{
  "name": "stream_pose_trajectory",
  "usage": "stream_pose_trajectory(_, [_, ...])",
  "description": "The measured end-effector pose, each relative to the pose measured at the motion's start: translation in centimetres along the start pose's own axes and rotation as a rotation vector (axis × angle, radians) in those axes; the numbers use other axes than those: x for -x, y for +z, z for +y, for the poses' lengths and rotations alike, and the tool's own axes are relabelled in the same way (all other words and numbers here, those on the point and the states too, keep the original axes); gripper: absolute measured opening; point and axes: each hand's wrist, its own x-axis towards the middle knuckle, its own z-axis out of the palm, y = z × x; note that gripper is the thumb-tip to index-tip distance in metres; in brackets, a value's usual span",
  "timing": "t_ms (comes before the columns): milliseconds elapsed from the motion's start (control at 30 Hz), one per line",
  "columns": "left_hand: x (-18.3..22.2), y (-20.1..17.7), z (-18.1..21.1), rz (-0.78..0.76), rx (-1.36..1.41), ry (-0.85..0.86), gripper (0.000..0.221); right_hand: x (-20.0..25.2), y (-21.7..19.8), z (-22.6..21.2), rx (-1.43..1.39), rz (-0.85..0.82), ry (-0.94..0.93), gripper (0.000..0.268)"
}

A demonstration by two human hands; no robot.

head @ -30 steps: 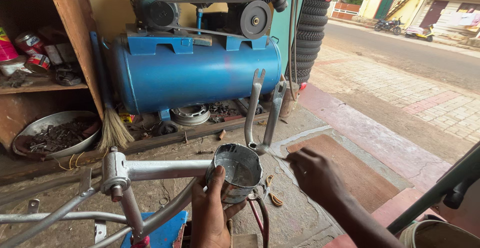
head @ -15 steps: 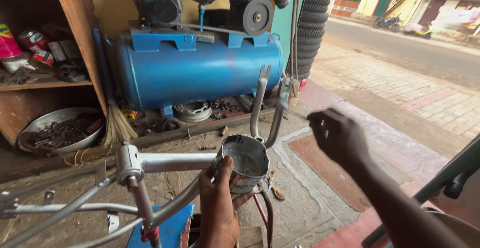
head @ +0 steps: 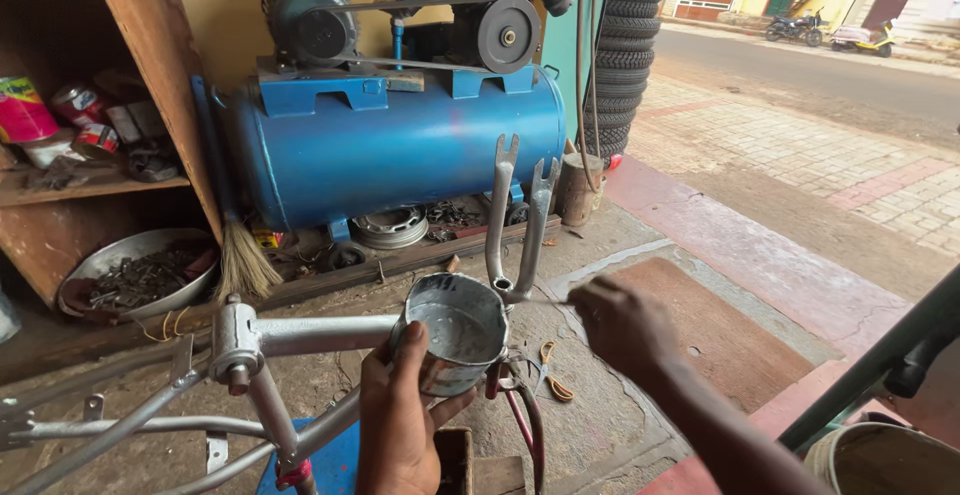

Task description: The person paints a metal bicycle frame by applying a grey liquid from a metal container using a stick and a small brush.

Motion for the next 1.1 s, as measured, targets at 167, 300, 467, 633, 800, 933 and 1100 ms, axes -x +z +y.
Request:
stream_pose_trajectory(167, [0.0, -0.1, 0.5, 0.007, -0.002, -0.04, 0.076, -4.1, -6.1, 2.3, -0.124, 0.261, -0.02, 0.016])
stream_pose_trajectory(300, [0.1, 0.0, 0.6, 0.027, 0.005, -0.055, 0.072, -5.9, -7.1, 4.1, -0.305, 0.467, -0.141, 0.011])
stream_pose_trajectory(467, [0.1, -1.0, 0.3, 0.018, 0.024, 0.032, 0.067, -2.8, -0.4, 4.9, -0.366, 0.404, -0.134, 0.016])
stream_pose_trajectory(633, [0.1, -1.4, 0.7, 0.044, 0.047, 0.082, 0.063, 3.4, 5.3, 1.0, -0.296, -0.006, 0.034, 0.02])
stream_pose_trajectory(800, [0.2, -0.7, 0.9, 0.057, 0.068, 0.079, 0.063, 4.1, 6.5, -5.4, -0.37, -0.004, 0.138, 0.016])
stream_pose_trajectory(933, [0.7, -0.3, 1.1, 0.044, 0.029, 0.063, 0.062, 3.3, 7.0, -7.6, -0.357, -0.205, 0.508, 0.019])
stream_pose_trajectory(1100, [1.0, -0.1, 1.3, 0.031, 0.038, 0.041, 0.061, 4.0, 8.7, -8.4, -0.453, -0.127, 0.465, 0.017])
